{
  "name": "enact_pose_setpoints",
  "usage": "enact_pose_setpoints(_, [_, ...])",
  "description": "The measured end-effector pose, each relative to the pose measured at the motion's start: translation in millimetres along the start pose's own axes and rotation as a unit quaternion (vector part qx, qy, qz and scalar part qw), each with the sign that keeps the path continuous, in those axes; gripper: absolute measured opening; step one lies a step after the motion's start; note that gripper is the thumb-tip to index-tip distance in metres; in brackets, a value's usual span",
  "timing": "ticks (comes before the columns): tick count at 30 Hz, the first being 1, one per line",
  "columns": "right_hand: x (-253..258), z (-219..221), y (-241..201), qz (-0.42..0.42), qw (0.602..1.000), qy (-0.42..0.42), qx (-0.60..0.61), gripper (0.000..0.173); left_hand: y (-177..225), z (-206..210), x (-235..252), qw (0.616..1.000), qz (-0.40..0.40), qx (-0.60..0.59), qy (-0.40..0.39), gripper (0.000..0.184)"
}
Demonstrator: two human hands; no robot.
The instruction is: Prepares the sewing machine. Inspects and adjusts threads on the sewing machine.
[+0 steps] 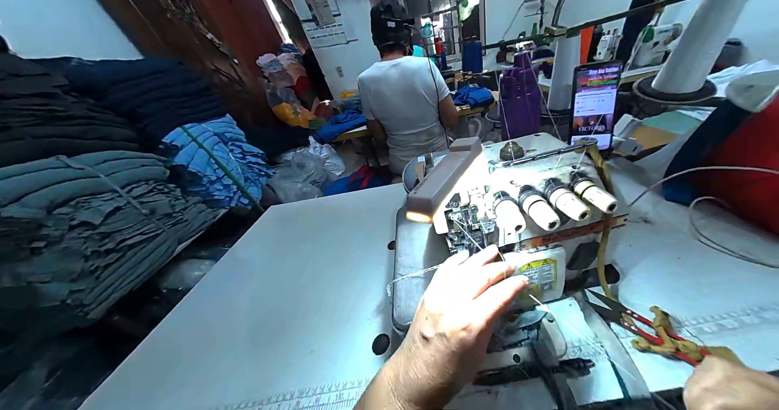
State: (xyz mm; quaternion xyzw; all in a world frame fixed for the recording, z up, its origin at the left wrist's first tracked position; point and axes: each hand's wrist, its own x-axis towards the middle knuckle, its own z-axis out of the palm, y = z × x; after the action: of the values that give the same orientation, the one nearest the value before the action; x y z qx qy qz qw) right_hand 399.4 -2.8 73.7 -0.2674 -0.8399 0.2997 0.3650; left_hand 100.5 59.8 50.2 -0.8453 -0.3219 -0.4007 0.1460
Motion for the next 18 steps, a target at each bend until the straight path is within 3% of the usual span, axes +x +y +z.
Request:
enact_pose_setpoints(4, [9, -22, 9, 0.018, 0.999, 0.025, -0.018, 0.026, -6, 1, 0, 0.997, -0.009, -0.047, 0.067, 0.022])
enact_pose_setpoints(7, [17, -19, 27, 0.013, 0.993, 0.056, -0.100, 0.024, -5, 0, -10, 0.990, -0.022, -0.092, 0.105, 0.022])
enact_pose_setpoints(10, [22, -8, 50, 0.013, 0.978, 0.082, -0.191, 0.026, 4, 1, -25, 0.993, -0.019, -0.079, 0.090, 0.023])
enact_pose_setpoints(14, [22, 6, 65, 0.038, 0.970, 0.093, -0.221, 0.021, 28, 0, -40, 0.992, -0.069, -0.093, 0.055, 0.017])
enact_pose_setpoints(18, [18, 18, 84, 0.044, 0.958, 0.122, -0.255, 0.021, 35, 12, -58, 0.985, -0.108, -0.107, 0.079, 0.012])
